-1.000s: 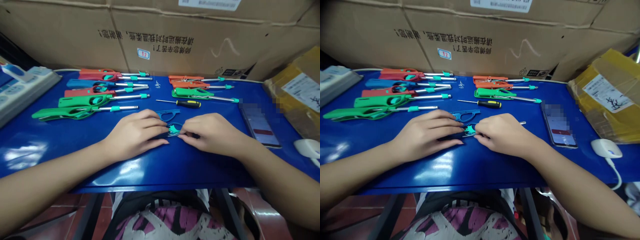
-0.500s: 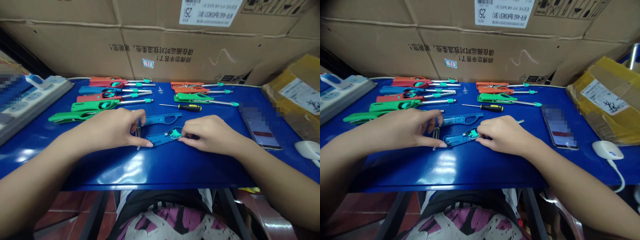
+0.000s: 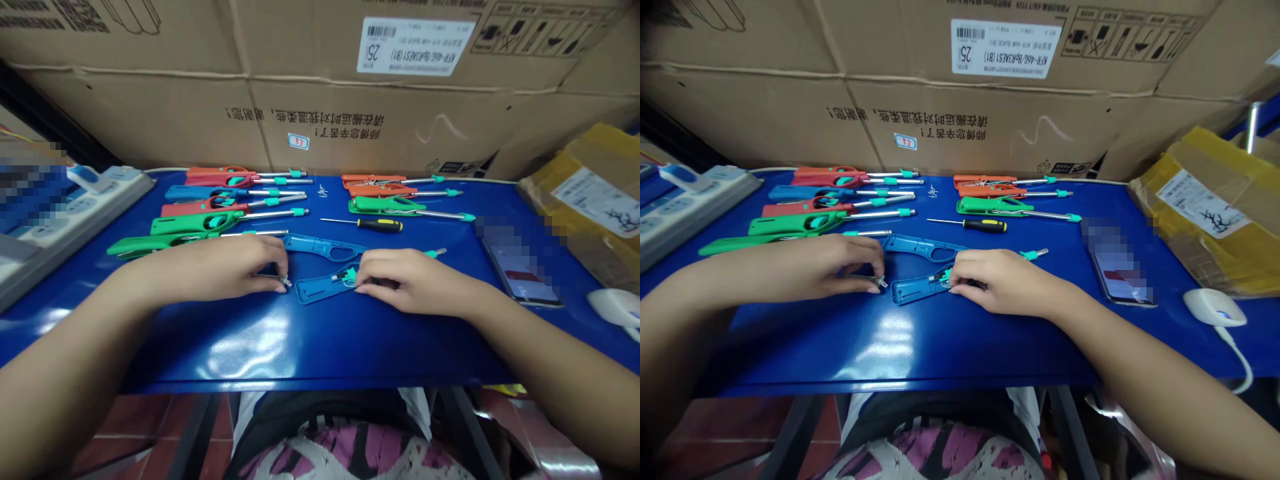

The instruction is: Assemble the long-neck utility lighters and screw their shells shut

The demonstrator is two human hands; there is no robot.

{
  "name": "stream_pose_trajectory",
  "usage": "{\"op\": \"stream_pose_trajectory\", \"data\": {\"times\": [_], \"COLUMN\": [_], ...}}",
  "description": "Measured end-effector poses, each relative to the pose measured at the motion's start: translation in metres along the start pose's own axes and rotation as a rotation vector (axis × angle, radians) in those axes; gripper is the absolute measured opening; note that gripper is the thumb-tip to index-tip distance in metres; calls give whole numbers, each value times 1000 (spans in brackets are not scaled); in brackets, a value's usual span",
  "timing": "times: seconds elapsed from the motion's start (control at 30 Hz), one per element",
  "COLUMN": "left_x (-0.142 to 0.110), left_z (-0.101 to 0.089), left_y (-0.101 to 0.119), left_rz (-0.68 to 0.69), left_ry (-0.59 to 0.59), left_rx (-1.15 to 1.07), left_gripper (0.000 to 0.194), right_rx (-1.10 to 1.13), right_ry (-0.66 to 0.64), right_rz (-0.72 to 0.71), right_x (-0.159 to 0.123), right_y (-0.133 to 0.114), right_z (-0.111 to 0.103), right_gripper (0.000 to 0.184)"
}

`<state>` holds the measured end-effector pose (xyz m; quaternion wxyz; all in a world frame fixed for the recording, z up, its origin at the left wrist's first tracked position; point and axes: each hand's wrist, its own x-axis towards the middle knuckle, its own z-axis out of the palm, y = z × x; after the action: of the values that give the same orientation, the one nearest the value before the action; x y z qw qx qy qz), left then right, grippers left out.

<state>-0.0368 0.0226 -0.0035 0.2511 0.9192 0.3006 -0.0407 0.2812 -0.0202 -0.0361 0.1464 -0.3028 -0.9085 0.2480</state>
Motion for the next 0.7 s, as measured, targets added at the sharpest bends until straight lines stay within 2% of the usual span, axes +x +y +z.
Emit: {"op": "stream_pose_trajectory", "data": {"times": [0.17,0.33,0.4,0.5,0.7], "left_x": [7,25,30,33,33], "left_z": [2,23,33,43,47], "left_y": [18,37,42,47,54], "left_rz": [36,155,144,55,-60], "left_ry": [142,301,312,262,256], "left_rx": [-122,-314,-427,-656,-920], "left_gripper": [23,20,22,32,36], "right_rx": [83,130,157,212,309], "right_ry": [16,55,55,53,53], "right_rz": [17,73,94,131,187], "right_x": [2,3,3,2,4], "right_y": [-1,-7,-8,-10,-11], "right_z": [3,5,5,4,4], "right_gripper": [14,14,16,20,24]}}
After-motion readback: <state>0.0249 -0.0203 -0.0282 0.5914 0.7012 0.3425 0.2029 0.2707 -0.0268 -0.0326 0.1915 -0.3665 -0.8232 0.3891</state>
